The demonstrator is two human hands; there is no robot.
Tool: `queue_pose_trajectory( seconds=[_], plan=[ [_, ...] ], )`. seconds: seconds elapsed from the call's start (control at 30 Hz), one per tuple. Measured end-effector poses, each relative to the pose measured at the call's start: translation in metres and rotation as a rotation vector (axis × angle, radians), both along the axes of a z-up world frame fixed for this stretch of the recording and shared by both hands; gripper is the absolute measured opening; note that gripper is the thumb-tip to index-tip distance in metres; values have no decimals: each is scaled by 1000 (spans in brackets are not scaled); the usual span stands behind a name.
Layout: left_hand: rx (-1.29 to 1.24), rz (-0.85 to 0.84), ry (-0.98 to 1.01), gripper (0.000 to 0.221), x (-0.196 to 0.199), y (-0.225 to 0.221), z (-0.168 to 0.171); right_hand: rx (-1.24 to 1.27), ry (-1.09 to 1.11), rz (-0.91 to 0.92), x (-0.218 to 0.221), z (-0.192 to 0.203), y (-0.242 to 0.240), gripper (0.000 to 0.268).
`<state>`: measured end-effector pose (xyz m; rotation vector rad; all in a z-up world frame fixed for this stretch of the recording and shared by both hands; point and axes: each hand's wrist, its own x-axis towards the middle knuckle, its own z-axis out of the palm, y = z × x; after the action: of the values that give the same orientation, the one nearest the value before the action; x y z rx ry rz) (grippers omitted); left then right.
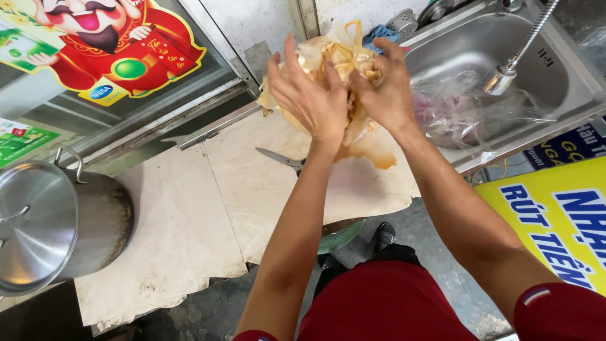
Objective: The person uses scissors to cut open plastic packaging containing a large piece of cooked meat, then peels away the plastic and a layer of paper by hand to reveal the meat.
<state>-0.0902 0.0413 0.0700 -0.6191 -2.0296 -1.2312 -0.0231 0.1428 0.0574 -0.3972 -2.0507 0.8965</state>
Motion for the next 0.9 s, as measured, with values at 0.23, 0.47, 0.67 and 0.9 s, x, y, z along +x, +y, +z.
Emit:
queue_pose_trajectory(
  seconds=[0.23, 0.47, 0.67, 0.9],
  plan=[
    [21, 6, -456, 30, -47, -15, -7, -581, 91, 141, -27, -79, 36, 17],
    [63, -87, -365, 27, -63, -33, -12, -1498, 361, 425, -39, -96, 48, 34],
    [-30, -89, -333, 29, -58, -18, -1, -1553, 337, 380, -8, -49, 21, 52],
    [-1, 56, -392, 27, -57, 1, -8, -590, 142, 47, 47, -78, -52, 66]
  ],
)
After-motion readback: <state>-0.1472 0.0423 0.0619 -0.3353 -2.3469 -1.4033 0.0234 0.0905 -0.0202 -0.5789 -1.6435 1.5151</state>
